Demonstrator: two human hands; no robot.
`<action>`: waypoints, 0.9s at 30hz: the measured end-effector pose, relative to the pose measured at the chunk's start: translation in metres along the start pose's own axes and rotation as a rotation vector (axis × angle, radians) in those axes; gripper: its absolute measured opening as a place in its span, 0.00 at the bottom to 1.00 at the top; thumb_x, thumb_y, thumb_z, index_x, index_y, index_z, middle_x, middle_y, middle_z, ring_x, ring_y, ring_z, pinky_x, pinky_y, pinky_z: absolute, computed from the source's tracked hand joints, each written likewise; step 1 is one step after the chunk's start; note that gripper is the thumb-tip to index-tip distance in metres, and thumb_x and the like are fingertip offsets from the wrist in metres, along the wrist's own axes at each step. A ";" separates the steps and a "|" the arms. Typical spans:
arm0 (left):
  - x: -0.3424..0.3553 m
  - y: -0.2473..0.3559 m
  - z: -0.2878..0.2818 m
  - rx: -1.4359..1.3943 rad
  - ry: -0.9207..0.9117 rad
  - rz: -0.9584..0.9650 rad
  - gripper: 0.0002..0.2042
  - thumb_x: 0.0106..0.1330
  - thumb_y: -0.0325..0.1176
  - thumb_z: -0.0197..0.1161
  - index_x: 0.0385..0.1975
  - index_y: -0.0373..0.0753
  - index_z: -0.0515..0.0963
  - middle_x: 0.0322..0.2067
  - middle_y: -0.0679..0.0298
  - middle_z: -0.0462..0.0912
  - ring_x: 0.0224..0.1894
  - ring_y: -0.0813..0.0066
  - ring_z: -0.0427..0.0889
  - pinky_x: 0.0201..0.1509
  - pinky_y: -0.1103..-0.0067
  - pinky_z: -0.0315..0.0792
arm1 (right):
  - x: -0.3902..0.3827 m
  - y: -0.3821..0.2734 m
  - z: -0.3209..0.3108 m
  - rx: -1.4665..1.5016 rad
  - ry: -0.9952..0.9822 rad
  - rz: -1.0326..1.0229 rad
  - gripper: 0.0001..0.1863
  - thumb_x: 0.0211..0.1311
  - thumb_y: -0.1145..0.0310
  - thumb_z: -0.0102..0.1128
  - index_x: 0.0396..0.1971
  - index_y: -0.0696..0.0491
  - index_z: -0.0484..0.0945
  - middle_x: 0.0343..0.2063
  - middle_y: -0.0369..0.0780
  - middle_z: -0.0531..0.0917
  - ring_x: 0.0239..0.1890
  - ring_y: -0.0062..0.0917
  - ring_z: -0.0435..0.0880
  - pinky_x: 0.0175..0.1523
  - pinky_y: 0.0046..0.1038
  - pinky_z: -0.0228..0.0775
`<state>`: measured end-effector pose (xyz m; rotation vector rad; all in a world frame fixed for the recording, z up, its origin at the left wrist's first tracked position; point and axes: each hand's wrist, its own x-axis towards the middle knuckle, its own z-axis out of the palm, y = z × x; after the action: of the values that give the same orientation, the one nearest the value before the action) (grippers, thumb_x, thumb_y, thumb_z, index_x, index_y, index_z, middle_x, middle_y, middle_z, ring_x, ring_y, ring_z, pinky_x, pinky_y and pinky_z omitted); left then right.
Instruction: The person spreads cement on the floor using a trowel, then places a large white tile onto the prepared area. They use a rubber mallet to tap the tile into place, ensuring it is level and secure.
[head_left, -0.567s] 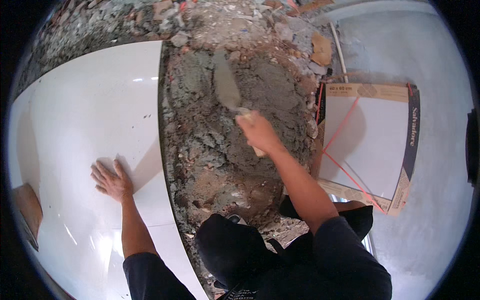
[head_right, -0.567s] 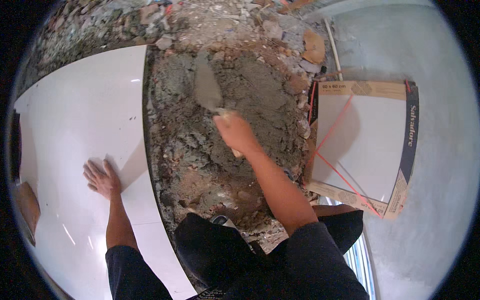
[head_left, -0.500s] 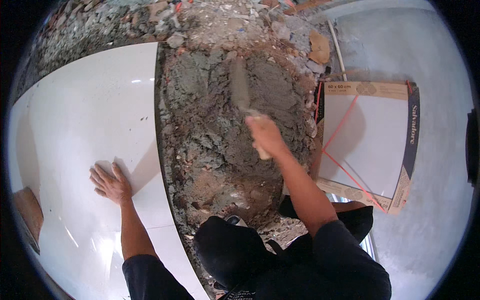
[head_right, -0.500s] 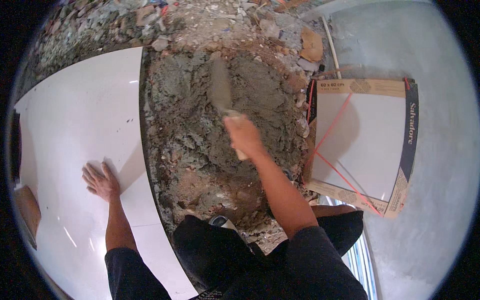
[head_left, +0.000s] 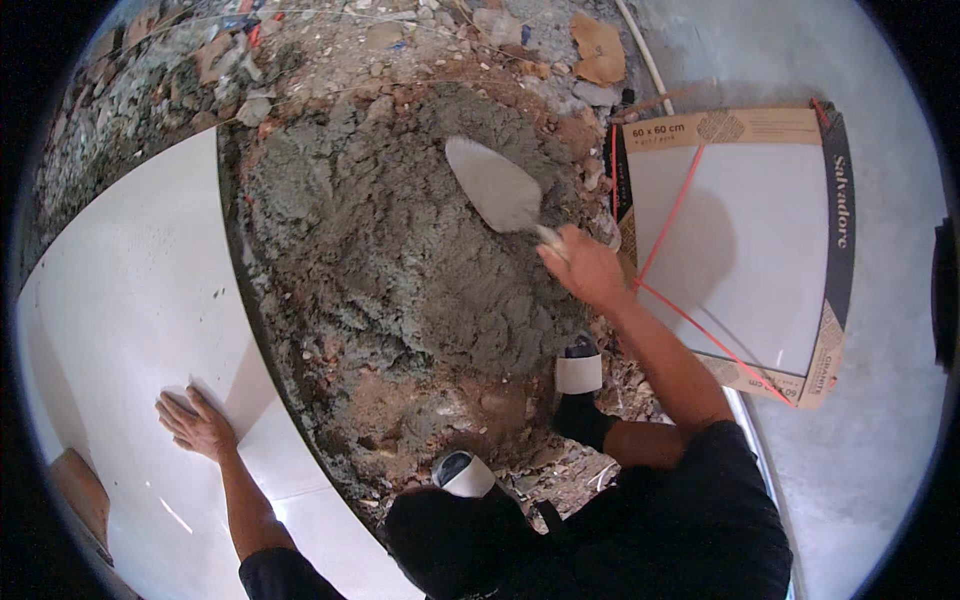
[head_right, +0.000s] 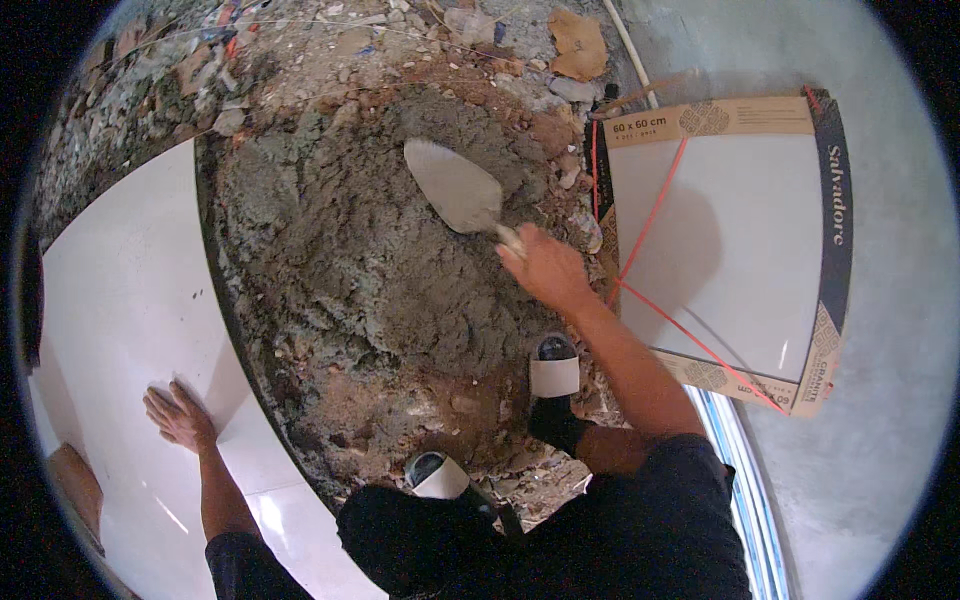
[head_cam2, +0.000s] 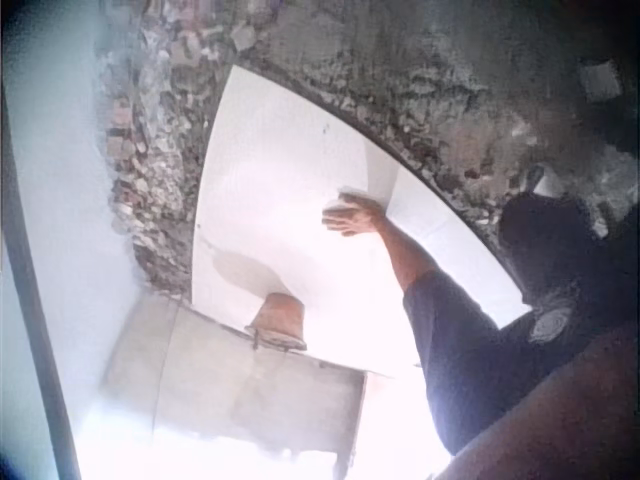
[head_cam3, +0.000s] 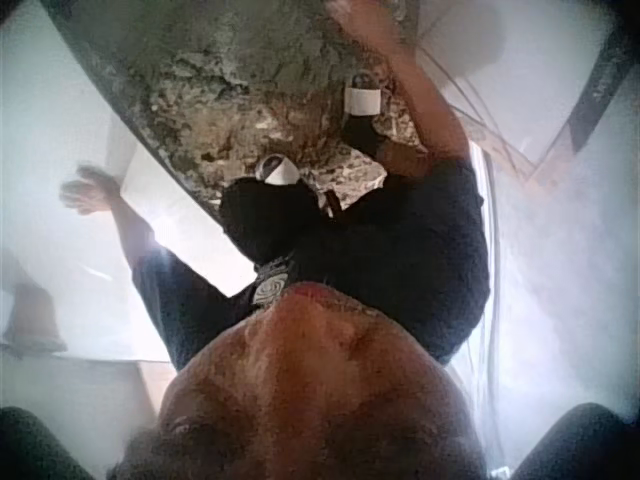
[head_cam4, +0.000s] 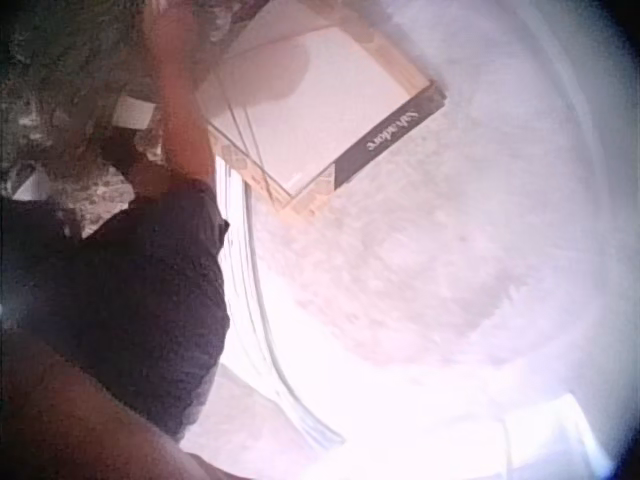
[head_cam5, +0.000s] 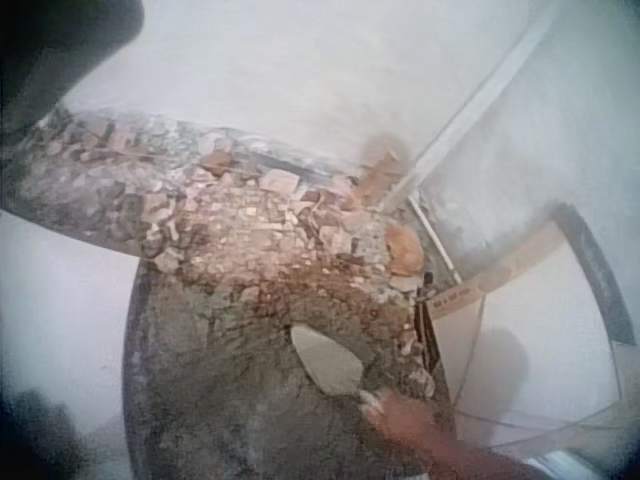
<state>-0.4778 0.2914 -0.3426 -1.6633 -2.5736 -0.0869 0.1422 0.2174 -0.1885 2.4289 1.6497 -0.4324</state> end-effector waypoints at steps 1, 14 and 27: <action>0.001 -0.002 0.002 -0.001 -0.009 -0.010 0.35 0.65 0.65 0.37 0.68 0.53 0.52 0.69 0.65 0.48 0.71 0.64 0.45 0.69 0.54 0.40 | -0.003 0.019 -0.001 -0.090 -0.053 -0.031 0.25 0.63 0.47 0.47 0.43 0.56 0.68 0.30 0.52 0.80 0.31 0.48 0.82 0.34 0.46 0.75; 0.005 -0.011 0.009 -0.011 0.005 0.010 0.35 0.65 0.66 0.37 0.68 0.53 0.53 0.69 0.65 0.49 0.71 0.64 0.47 0.69 0.53 0.43 | -0.017 0.061 -0.032 -0.047 -0.086 0.089 0.27 0.62 0.45 0.50 0.39 0.58 0.70 0.33 0.52 0.79 0.37 0.48 0.80 0.43 0.46 0.70; 0.004 -0.012 0.008 -0.024 0.004 0.026 0.35 0.66 0.65 0.36 0.68 0.52 0.53 0.69 0.64 0.50 0.71 0.62 0.46 0.70 0.55 0.40 | -0.003 0.096 -0.001 -0.334 -0.066 -0.118 0.30 0.56 0.37 0.51 0.32 0.55 0.73 0.34 0.49 0.78 0.33 0.45 0.81 0.35 0.44 0.75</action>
<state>-0.4913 0.2911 -0.3502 -1.7017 -2.5577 -0.1193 0.2308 0.1797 -0.1888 2.0643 1.6879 -0.2274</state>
